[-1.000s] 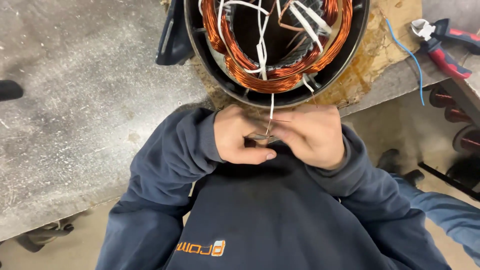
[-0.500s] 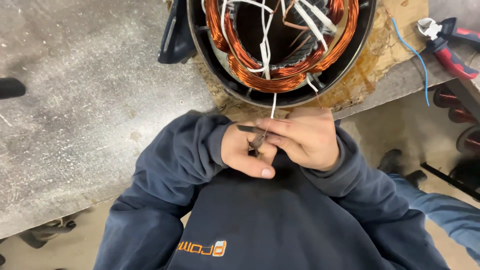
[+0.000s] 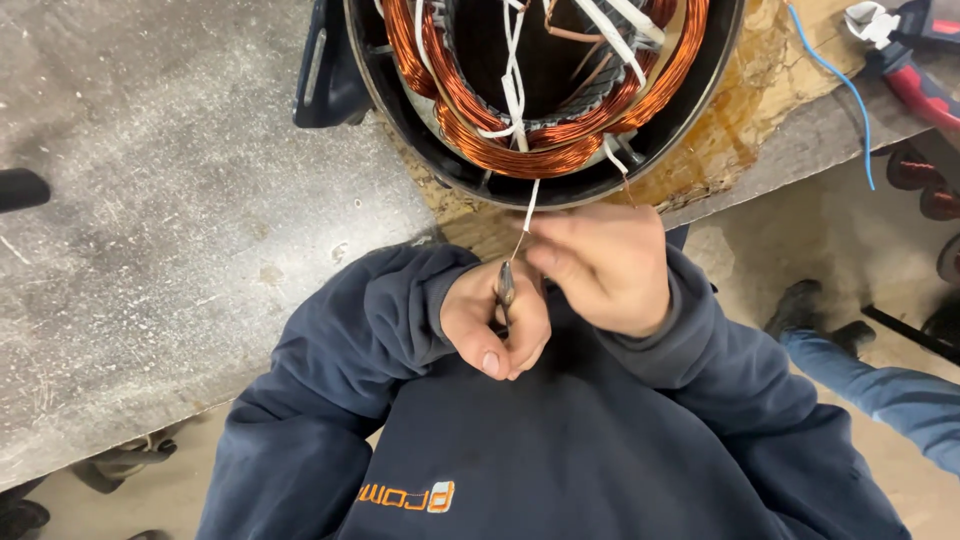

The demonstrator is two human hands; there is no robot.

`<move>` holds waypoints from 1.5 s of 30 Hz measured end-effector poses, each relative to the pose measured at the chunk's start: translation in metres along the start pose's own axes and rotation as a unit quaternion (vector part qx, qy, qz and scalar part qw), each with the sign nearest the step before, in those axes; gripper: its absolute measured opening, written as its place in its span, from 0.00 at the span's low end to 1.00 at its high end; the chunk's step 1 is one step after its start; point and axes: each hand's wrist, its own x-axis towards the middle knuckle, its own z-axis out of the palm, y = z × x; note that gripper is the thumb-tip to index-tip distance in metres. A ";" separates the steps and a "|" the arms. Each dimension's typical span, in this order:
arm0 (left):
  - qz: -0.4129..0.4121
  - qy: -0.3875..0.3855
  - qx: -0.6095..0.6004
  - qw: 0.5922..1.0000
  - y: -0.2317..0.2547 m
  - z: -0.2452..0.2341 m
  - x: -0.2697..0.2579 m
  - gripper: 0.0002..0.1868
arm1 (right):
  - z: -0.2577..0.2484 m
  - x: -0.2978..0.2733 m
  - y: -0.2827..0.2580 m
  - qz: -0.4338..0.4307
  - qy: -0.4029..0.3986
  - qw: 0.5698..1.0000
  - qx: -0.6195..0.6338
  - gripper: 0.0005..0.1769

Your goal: The person uses pliers and a utility knife to strip the insulation from the ends of white wires connected to a copper-wound motor stator. They then twist the exposed copper strands together to prepare the connections.

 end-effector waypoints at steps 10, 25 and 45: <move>0.008 0.002 -0.010 1.000 -0.005 0.001 -0.003 0.14 | -0.005 -0.002 -0.001 -0.018 -0.013 0.999 -0.035 0.10; 0.006 0.022 0.081 0.996 0.000 -0.001 -0.006 0.15 | -0.012 -0.001 -0.016 -0.021 -0.055 0.998 -0.024 0.13; -0.021 0.182 0.532 0.827 0.055 0.008 -0.001 0.19 | -0.042 0.009 -0.040 -0.050 -0.084 0.980 -0.173 0.15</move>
